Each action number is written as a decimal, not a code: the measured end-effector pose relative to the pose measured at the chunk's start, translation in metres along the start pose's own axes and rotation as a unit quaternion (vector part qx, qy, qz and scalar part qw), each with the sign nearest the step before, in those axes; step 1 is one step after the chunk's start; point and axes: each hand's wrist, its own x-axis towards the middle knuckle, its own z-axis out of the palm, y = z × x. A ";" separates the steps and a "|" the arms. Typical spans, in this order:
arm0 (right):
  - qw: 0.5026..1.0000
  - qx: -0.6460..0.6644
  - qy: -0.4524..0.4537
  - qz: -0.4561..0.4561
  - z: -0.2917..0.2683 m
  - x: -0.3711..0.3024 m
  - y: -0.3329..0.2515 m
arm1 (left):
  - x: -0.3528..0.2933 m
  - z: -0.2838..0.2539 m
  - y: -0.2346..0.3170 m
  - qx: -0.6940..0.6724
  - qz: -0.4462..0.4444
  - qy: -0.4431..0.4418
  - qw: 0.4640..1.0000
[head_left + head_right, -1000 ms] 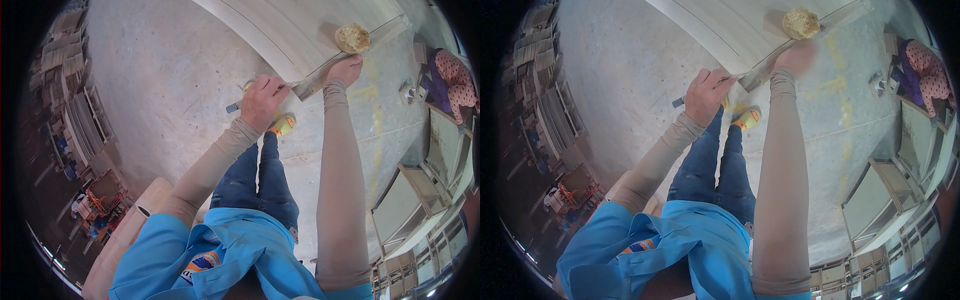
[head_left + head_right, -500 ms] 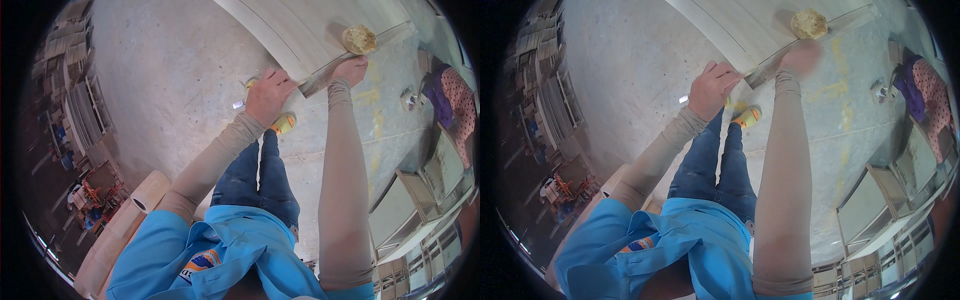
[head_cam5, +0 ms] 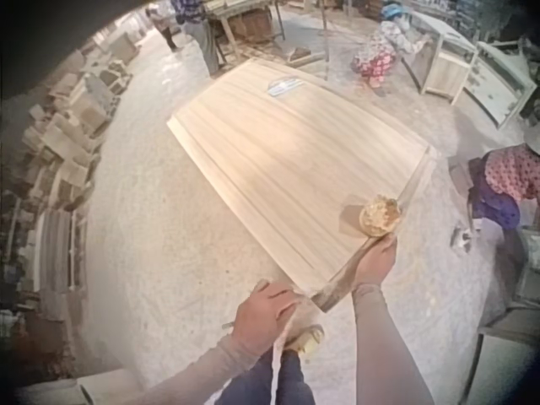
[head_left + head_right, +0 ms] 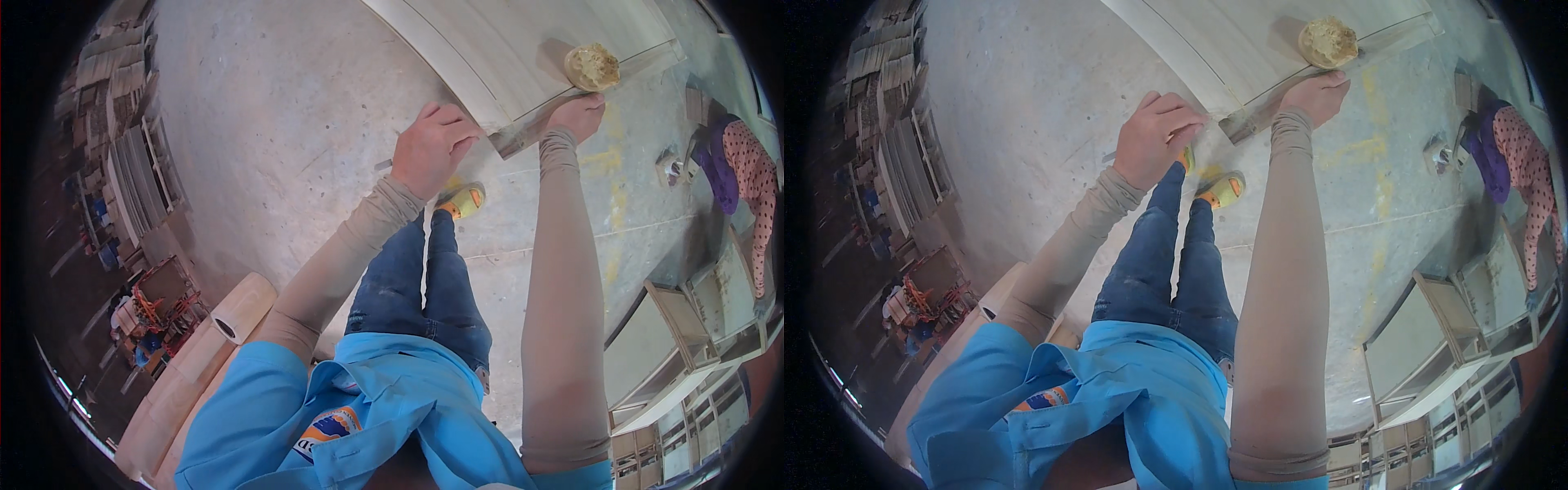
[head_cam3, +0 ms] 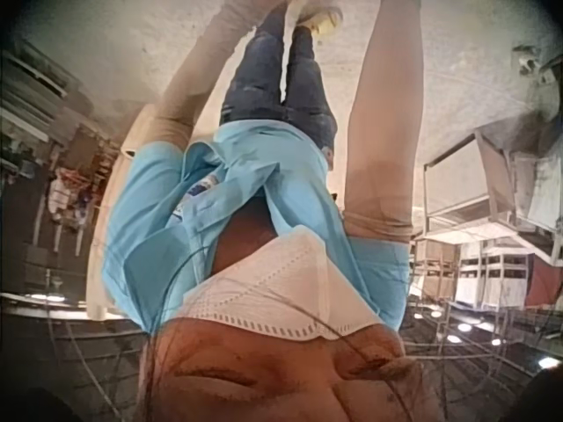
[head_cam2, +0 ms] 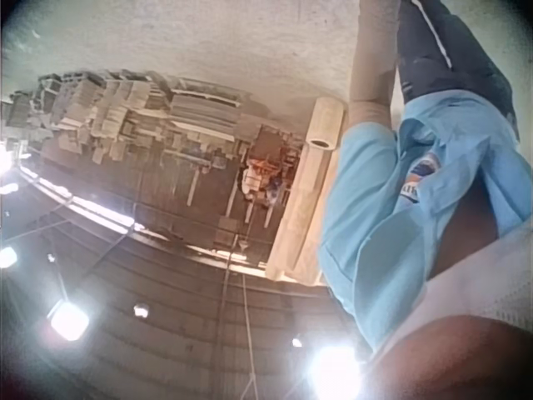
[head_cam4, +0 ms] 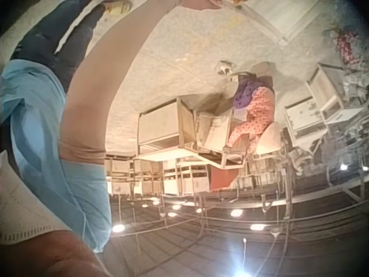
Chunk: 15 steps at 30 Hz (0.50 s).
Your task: The person applies a yellowish paste to the edges of a wooden panel using a small tool. They repeatedly scoop the paste from a container and spread it along the seams of the panel.
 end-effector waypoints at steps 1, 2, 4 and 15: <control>1.000 0.000 0.001 -0.003 0.001 0.001 0.001 | 0.000 -0.001 0.001 0.008 -0.003 0.005 1.000; 1.000 -0.001 0.002 -0.007 0.001 0.002 0.003 | 0.000 0.000 0.002 0.017 0.008 0.009 1.000; 1.000 -0.003 0.001 -0.011 0.001 0.002 0.004 | -0.002 0.003 0.002 0.037 0.028 0.017 0.999; 1.000 -0.017 0.002 -0.014 0.000 0.004 0.005 | -0.006 -0.002 0.007 0.137 0.059 0.008 0.989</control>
